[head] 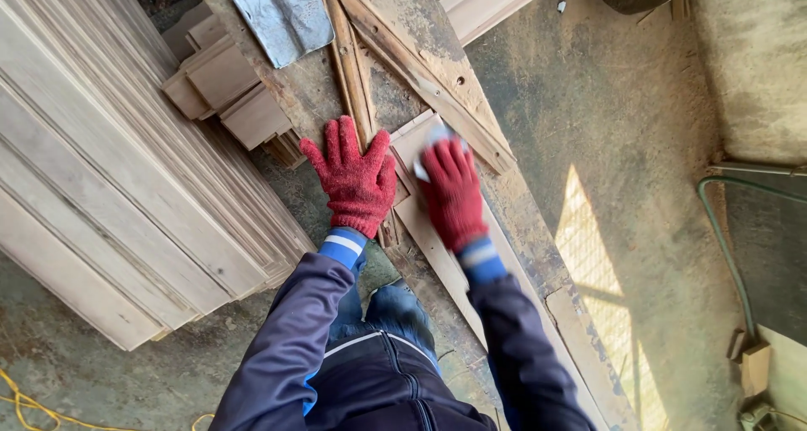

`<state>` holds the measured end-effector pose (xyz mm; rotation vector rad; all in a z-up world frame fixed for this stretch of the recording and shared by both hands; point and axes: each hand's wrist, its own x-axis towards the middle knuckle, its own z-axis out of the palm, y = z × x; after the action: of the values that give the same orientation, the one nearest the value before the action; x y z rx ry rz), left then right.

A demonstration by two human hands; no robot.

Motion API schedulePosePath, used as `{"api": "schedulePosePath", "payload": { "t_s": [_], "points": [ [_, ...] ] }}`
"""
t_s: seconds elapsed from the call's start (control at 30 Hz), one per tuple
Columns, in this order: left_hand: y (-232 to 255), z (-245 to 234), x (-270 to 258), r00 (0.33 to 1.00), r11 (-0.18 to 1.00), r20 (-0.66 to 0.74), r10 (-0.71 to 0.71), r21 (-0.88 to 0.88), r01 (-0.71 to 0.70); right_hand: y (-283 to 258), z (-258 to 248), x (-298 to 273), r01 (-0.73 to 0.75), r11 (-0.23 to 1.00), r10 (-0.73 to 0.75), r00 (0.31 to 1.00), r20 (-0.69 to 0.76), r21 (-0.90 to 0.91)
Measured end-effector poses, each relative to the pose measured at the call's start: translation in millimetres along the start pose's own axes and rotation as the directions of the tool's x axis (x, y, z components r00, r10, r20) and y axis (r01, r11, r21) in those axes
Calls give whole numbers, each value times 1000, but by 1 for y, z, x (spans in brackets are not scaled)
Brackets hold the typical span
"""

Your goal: Sand a wooden plank using an orbital sander and manual sandpaper.

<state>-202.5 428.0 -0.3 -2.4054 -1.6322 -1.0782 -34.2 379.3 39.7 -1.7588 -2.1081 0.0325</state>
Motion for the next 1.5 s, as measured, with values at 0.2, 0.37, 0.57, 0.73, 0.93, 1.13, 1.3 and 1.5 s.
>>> {"api": "schedulePosePath", "payload": {
  "t_s": [0.2,0.37,0.57,0.73,0.93,1.13,1.3,1.5],
  "points": [
    [3,2,-1,993,990,55,-107,-85,111,-28,-53,-128,-162,979,189,951,245,-127],
    [-2,8,-7,996,991,-4,-87,-107,86,-16,1,-26,11,998,-14,999,41,69],
    [-8,15,-12,999,999,-22,-22,-45,21,-12,25,13,101,995,-100,994,-38,17],
    [0,4,-5,999,999,13,32,16,-32,-5,-18,-154,-50,999,49,998,49,18],
    [10,-16,4,940,987,317,-124,-54,149,-41,-84,-283,-482,872,485,829,278,-83],
    [7,-13,-1,937,994,337,-89,-36,107,-27,-38,-122,-397,912,396,918,28,100],
    [1,-4,-9,952,993,297,-69,-67,93,-16,27,-8,-341,939,344,937,-69,45],
    [-2,-10,-8,926,996,377,-29,-72,61,-15,-6,-129,-514,857,514,857,-17,37]
  ]
}}
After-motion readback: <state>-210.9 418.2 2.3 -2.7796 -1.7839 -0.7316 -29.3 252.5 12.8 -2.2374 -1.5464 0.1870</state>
